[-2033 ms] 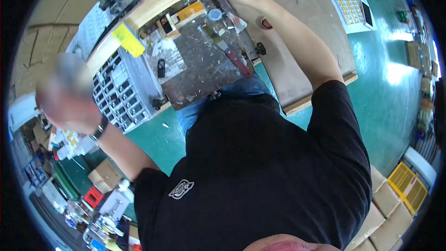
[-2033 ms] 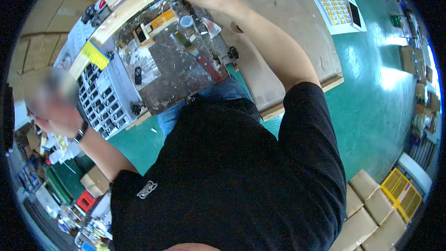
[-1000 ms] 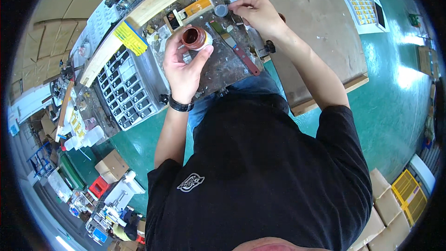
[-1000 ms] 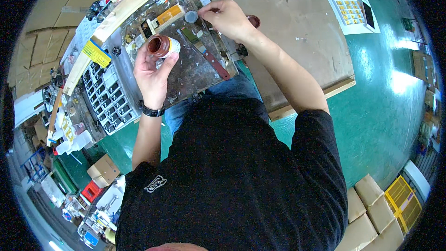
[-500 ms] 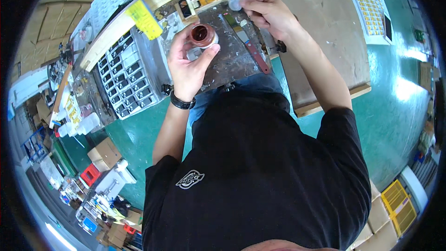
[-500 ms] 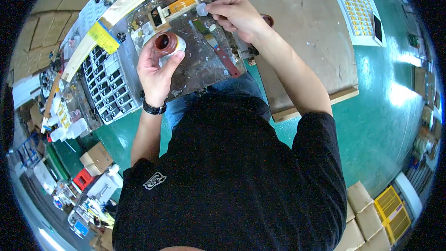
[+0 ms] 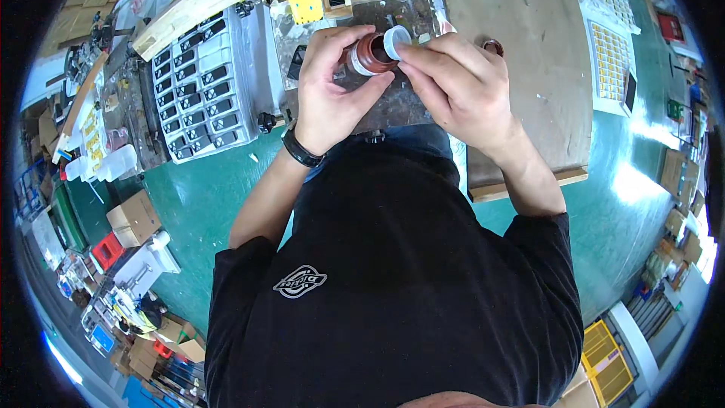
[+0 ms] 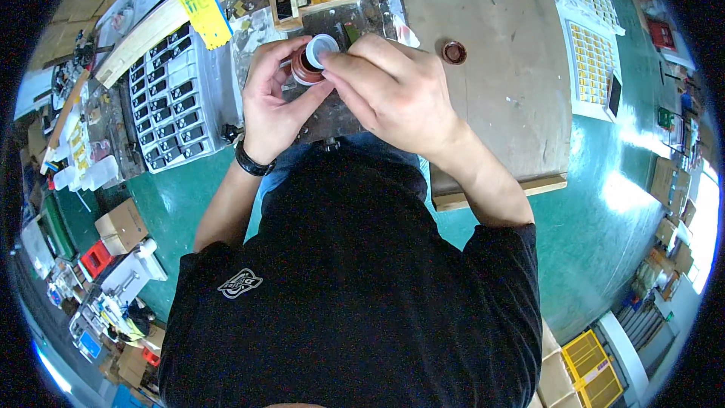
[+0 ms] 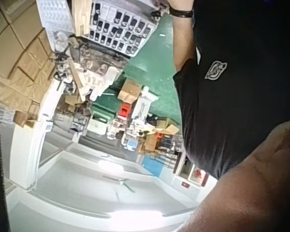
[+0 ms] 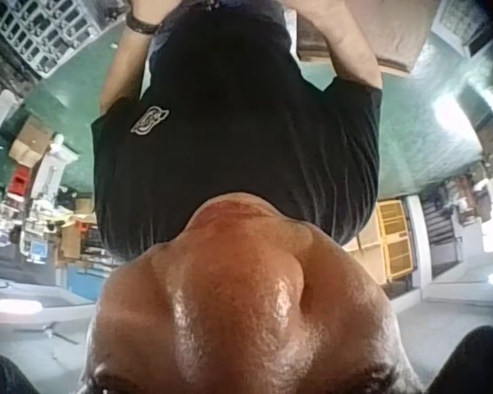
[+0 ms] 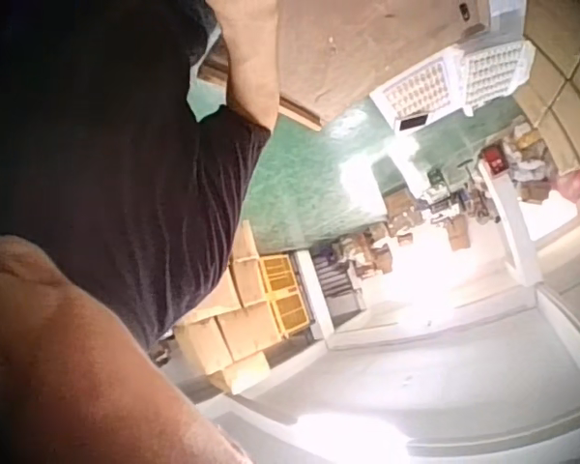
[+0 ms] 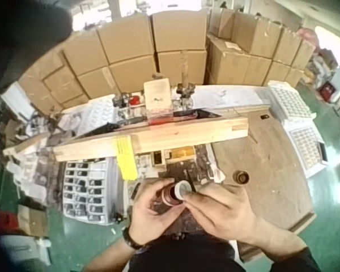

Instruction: Performing manual screen printing on small metal plates using ink and a squeegee.

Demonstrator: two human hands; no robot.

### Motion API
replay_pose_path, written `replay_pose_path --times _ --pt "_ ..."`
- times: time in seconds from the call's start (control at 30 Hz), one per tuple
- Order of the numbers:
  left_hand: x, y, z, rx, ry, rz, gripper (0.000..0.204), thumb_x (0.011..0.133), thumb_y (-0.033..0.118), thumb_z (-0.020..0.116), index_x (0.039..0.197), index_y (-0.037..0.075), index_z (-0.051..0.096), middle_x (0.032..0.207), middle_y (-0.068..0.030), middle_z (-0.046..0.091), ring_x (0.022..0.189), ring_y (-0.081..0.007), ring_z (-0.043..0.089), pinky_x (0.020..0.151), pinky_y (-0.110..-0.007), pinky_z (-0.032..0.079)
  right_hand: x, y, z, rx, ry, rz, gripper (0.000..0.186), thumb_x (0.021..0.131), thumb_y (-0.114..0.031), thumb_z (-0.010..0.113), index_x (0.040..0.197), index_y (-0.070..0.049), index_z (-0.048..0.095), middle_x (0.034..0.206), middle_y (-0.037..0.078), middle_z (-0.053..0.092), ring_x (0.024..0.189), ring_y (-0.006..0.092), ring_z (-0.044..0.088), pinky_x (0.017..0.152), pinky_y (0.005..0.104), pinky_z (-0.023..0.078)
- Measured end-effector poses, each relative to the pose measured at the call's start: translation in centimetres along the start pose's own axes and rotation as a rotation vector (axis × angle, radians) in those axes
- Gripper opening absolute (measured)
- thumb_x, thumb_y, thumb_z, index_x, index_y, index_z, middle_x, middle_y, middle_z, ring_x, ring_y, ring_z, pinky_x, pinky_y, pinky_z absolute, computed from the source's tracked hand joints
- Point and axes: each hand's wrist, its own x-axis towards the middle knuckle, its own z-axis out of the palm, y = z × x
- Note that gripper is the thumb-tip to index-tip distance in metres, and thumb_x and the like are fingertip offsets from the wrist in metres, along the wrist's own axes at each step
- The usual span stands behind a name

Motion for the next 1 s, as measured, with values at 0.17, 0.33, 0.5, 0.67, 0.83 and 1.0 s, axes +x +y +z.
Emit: replay_pose_path --times 0.17,0.33,0.5,0.67,0.83,1.0 --pt "0.3 0.0 -0.4 0.114 -0.024 0.081 0.06 0.073 -0.001 0.086 0.13 0.005 0.07 0.121 -0.011 0.064 0.104 -0.0253 0.065 0.093 -0.034 0.054 0.1 0.4 -0.1 -0.142 -0.04 -0.092 0.026 0.082 0.001 0.083 0.107 -0.005 0.079 0.093 0.003 0.065 0.064 0.0133 0.059 0.054 0.0253 0.044" --pt "0.3 -0.2 -0.1 0.09 0.003 0.083 0.06 0.072 -0.002 0.086 0.129 0.006 0.07 0.12 -0.011 0.064 0.104 -0.0255 0.064 0.092 -0.033 0.054 0.5 -0.1 -0.7 -0.268 -0.146 -0.124 0.027 0.082 0.0 0.082 0.108 -0.006 0.078 0.094 0.002 0.065 0.064 0.0136 0.058 0.055 0.0253 0.045" --pt "0.5 0.2 -0.2 0.16 -0.027 0.095 0.059 0.072 -0.002 0.085 0.129 0.007 0.071 0.12 -0.0109 0.064 0.104 -0.0258 0.064 0.092 -0.033 0.054 0.5 -0.1 -1.4 -0.363 -0.245 -0.158 0.026 0.082 -0.002 0.082 0.108 -0.007 0.078 0.096 0.001 0.065 0.062 0.0137 0.057 0.055 0.0256 0.045" --pt "0.5 0.6 -0.4 0.221 -0.042 0.108 0.059 0.072 -0.002 0.085 0.128 0.007 0.072 0.122 -0.0109 0.064 0.103 -0.0258 0.064 0.09 -0.033 0.054 0.3 0.2 -2.3 -0.203 -0.304 -0.072 0.036 0.089 -0.007 0.077 0.125 -0.006 0.07 0.104 0.004 0.063 0.076 0.0149 0.066 0.062 0.025 0.052" --pt "0.2 1.9 0.3 0.208 -0.068 0.23 0.06 0.071 -0.002 0.084 0.129 0.008 0.073 0.121 -0.0094 0.064 0.102 -0.0253 0.064 0.088 -0.033 0.054 -1.4 0.7 -0.3 0.866 0.053 0.602 0.059 0.092 -0.008 0.076 0.148 -0.005 0.056 0.115 0.01 0.065 0.099 0.019 0.067 0.081 0.0277 0.055" --pt "-0.5 3.6 1.3 0.135 -0.137 0.248 0.059 0.071 -0.004 0.082 0.128 0.009 0.074 0.123 -0.0081 0.064 0.102 -0.0249 0.064 0.089 -0.033 0.054 -2.3 0.1 -0.6 1.272 -0.157 0.792 0.08 0.09 -0.004 0.075 0.162 -0.003 0.04 0.126 0.016 0.066 0.113 0.0218 0.062 0.094 0.031 0.052"
